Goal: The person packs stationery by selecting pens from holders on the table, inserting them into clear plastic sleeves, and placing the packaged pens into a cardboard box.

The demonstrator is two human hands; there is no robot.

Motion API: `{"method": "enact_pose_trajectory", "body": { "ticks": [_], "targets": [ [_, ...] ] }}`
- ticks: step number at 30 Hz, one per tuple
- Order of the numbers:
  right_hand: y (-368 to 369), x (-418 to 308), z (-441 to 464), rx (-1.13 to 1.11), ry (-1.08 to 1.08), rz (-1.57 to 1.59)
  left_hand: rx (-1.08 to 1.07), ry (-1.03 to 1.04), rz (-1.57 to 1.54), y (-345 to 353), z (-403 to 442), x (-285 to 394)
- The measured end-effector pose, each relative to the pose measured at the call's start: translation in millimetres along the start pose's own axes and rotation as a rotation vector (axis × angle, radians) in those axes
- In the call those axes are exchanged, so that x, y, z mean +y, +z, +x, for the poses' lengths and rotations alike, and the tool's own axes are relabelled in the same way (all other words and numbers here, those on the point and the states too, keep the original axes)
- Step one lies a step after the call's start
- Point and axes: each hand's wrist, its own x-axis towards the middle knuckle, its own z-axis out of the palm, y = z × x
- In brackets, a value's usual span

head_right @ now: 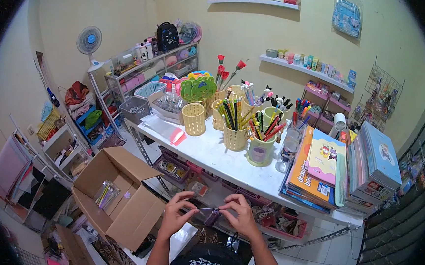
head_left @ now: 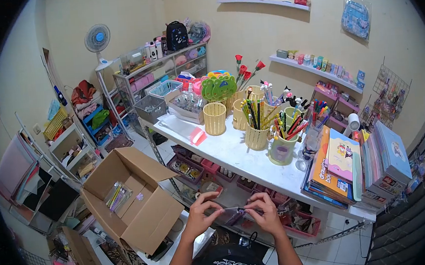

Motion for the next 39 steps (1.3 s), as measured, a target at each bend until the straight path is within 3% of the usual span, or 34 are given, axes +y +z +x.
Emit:
{"method": "enact_pose_trajectory", "body": {
  "ticks": [1, 3, 4, 5, 6, 11, 16, 21, 23, 28, 32, 34, 37, 39],
  "targets": [
    [3.4, 1.4, -0.9, -0.001, -0.001, 0.001, -0.051, -0.024, -0.140, 3.3, -2.2, -7.2],
    [13.4, 9.5, -6.3, -0.061, 0.159, 0.374, -0.102, -0.045, -0.281, 10.1, -9.3, -15.6],
    [17.0, 15.4, -11.8, -0.061, 0.158, 0.374, -0.120, -0.218, -0.484, 15.9, -15.1, -16.7],
    [21.4, 22.0, -18.4, -0.090, 0.346, 0.490, -0.135, -0.392, -0.687, 21.6, -19.2, -18.1],
    [24.5, 25.3, -21.2, -0.121, 0.536, 0.606, -0.133, -0.392, -0.686, 28.0, -22.1, -20.7],
    [39.2, 14.3, -20.8, -0.035, 0.562, 0.779, 0.045, -0.634, -0.809, 35.8, -21.0, -10.7],
    [27.5, 6.0, -16.6, -0.181, 0.673, 0.799, -0.015, -0.607, -0.827, 23.8, -26.2, -25.6],
    [23.0, 5.8, -15.2, -0.217, 0.654, 0.759, -0.096, -0.574, -0.713, 13.5, -25.3, -23.4],
    [25.2, 4.6, -14.6, -0.221, 0.662, 0.753, -0.087, -0.464, -0.863, 8.5, -15.6, 4.1],
    [33.2, 2.8, -12.1, -0.166, 0.612, 0.729, -0.170, -0.567, -0.765, 12.9, -27.4, -9.2],
    [39.8, 2.7, -6.7, -0.098, 0.521, 0.738, -0.123, -0.644, -0.845, 15.9, -34.7, -13.2],
    [39.3, 5.8, -2.2, -0.061, 0.328, 0.573, -0.100, -0.676, -0.905, 21.0, -40.5, -19.7],
    [40.9, 0.2, 0.3, -0.063, 0.463, 0.735, -0.042, -0.640, -1.027, 31.5, -46.3, -22.1],
    [40.4, -0.3, 0.6, -0.095, 0.432, 0.688, 0.026, -0.580, -0.953, 37.6, -46.8, -16.6]
  ]
}}
